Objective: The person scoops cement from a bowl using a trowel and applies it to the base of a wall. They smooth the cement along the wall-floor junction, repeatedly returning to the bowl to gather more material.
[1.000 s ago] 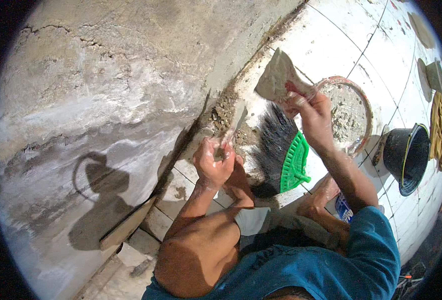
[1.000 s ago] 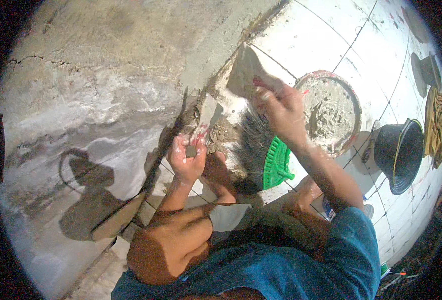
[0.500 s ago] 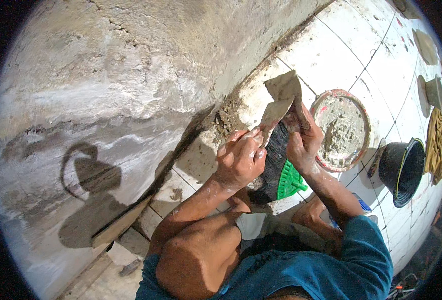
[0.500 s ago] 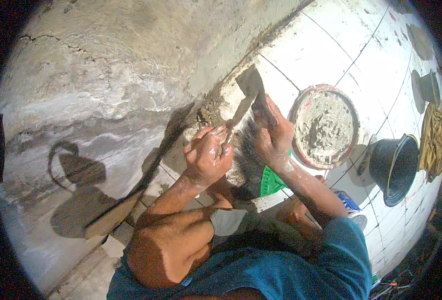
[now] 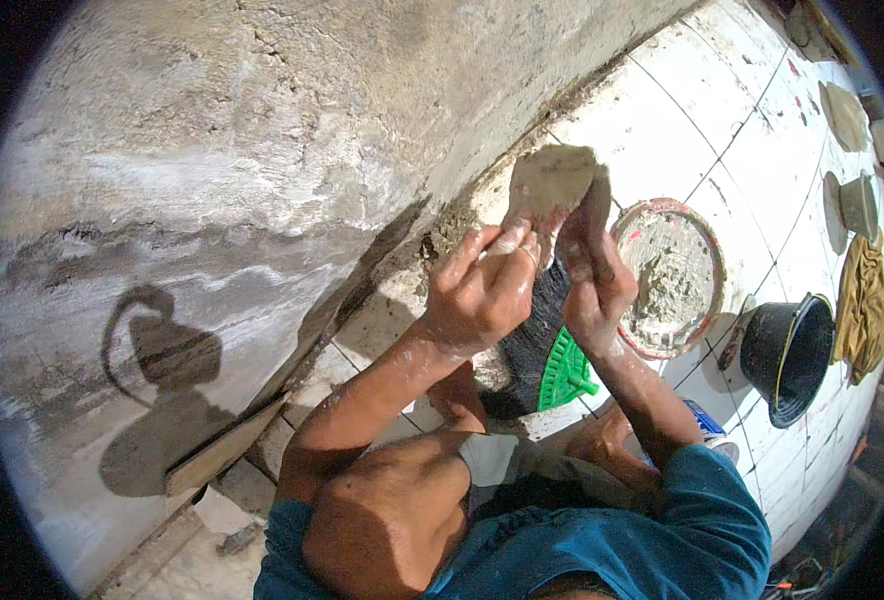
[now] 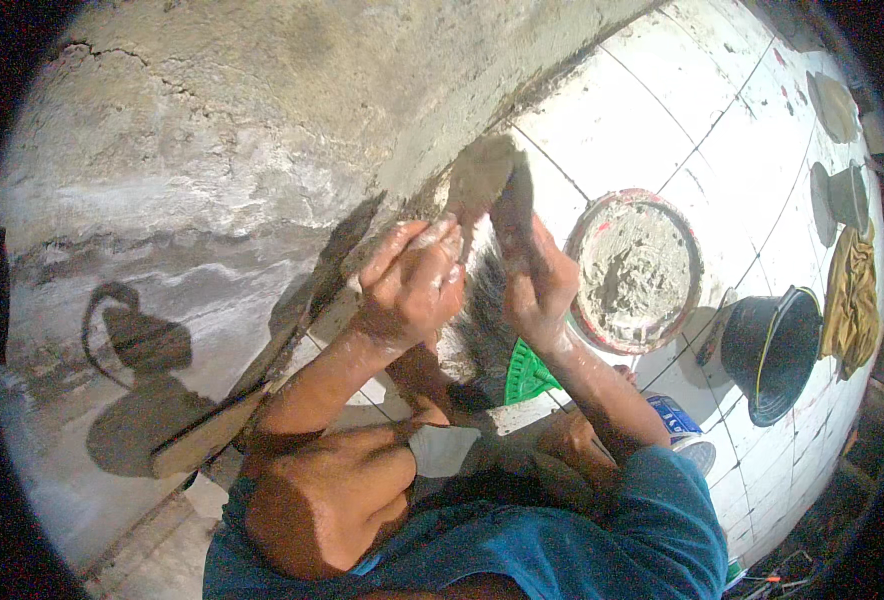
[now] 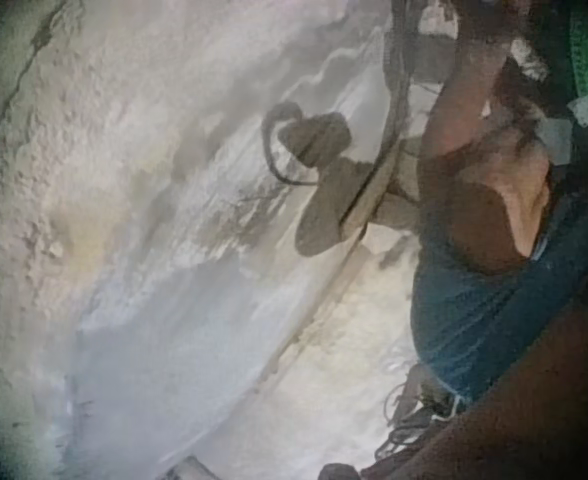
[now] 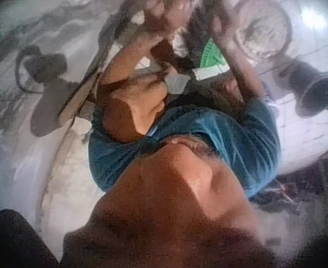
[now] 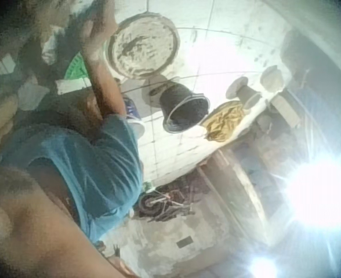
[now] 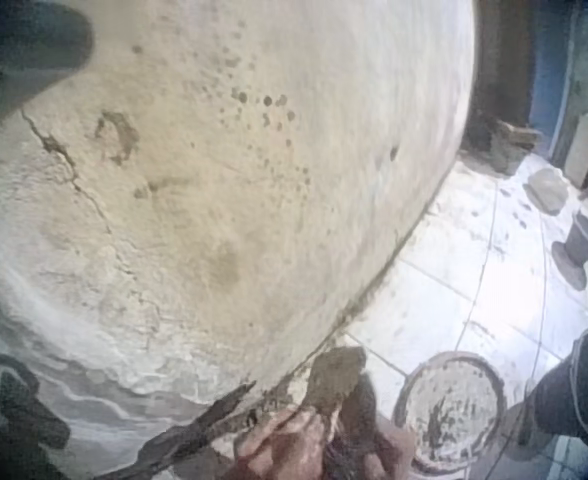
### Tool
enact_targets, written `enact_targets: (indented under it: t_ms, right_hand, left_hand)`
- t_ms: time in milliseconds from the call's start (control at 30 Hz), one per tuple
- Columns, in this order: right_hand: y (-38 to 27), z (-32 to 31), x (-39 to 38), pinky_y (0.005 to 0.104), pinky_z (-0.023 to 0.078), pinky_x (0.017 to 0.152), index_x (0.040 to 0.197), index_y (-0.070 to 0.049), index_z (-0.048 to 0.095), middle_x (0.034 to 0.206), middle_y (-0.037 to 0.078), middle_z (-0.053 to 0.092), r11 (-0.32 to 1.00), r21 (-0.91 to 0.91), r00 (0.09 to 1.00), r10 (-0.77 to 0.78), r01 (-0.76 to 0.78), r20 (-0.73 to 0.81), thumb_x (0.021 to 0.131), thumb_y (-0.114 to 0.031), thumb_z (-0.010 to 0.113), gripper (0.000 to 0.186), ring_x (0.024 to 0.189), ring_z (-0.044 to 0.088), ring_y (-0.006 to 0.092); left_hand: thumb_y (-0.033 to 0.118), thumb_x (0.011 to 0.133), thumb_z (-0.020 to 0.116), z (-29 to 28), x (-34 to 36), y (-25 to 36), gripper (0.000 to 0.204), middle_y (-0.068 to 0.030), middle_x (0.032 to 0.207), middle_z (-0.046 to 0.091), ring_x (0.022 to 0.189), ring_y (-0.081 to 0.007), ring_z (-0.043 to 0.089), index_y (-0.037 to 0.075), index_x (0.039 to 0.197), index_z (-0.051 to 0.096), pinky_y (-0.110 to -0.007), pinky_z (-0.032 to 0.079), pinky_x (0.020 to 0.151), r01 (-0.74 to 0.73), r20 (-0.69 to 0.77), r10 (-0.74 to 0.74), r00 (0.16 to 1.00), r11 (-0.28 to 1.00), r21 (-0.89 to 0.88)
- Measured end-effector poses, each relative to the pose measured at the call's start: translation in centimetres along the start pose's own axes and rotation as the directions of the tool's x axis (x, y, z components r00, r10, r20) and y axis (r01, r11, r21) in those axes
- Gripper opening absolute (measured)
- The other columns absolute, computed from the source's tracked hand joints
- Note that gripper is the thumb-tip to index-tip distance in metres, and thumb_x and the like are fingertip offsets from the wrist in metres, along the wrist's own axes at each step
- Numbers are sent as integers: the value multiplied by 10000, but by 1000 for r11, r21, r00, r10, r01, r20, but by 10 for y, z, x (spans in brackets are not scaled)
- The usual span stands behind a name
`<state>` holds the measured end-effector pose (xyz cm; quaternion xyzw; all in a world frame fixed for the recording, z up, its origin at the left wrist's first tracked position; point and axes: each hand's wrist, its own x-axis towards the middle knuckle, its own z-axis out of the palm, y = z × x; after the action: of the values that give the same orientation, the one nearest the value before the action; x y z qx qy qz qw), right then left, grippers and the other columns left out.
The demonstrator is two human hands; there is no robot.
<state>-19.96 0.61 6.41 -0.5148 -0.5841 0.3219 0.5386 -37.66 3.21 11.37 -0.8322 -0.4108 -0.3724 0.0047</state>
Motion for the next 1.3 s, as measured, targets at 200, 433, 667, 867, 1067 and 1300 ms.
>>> enact_targets:
  t_ms: [200,433,667,867,1067,1300]
  right_hand:
    - [36,-26,-22,339,562,815,1306,92,606,1081,161,714,969,243,998,51,-44,-21,972,-33,576,358,938,683,198]
    - [46,-93,66,323,494,572,1060,57,697,851,115,696,686,417,793,586,-596,167,886,-114,606,260,616,618,173]
    - [77,-129,130,288,551,675,1000,36,691,862,86,720,700,-28,522,558,-714,645,752,-72,672,271,720,668,155]
    - [66,-110,108,322,563,675,980,44,732,820,82,730,753,-199,443,556,-627,704,783,-99,698,246,734,680,147]
    - [43,-92,92,274,522,663,1053,35,735,860,27,719,886,-155,550,400,-437,733,838,-167,665,303,772,645,103]
    - [57,-97,59,267,506,633,1028,54,739,788,38,727,748,-233,440,579,-621,686,793,-82,659,283,672,630,90]
  left_hand:
    - [-23,750,696,-10,20,-23,176,-173,1141,762,967,-361,718,-17,925,678,-443,589,897,-79,-49,78,996,997,-9]
    - [-13,773,705,-23,39,-34,190,-134,976,725,908,-307,707,39,955,707,-401,592,720,-34,-2,34,999,982,-188]
    - [-124,719,645,-17,51,-48,342,-129,939,708,944,-313,700,67,992,721,-414,558,809,247,387,-52,921,845,-475]
    - [-87,599,598,-8,38,-49,399,-70,917,730,960,-307,677,77,942,719,-399,564,802,10,309,174,935,858,-514]
    - [-139,617,597,-3,28,-49,432,-86,892,718,964,-324,673,72,978,709,-420,557,786,47,325,119,938,886,-461]
    - [-120,660,642,12,14,-55,391,-126,965,702,982,-360,678,57,1003,701,-432,548,827,131,417,34,908,924,-359]
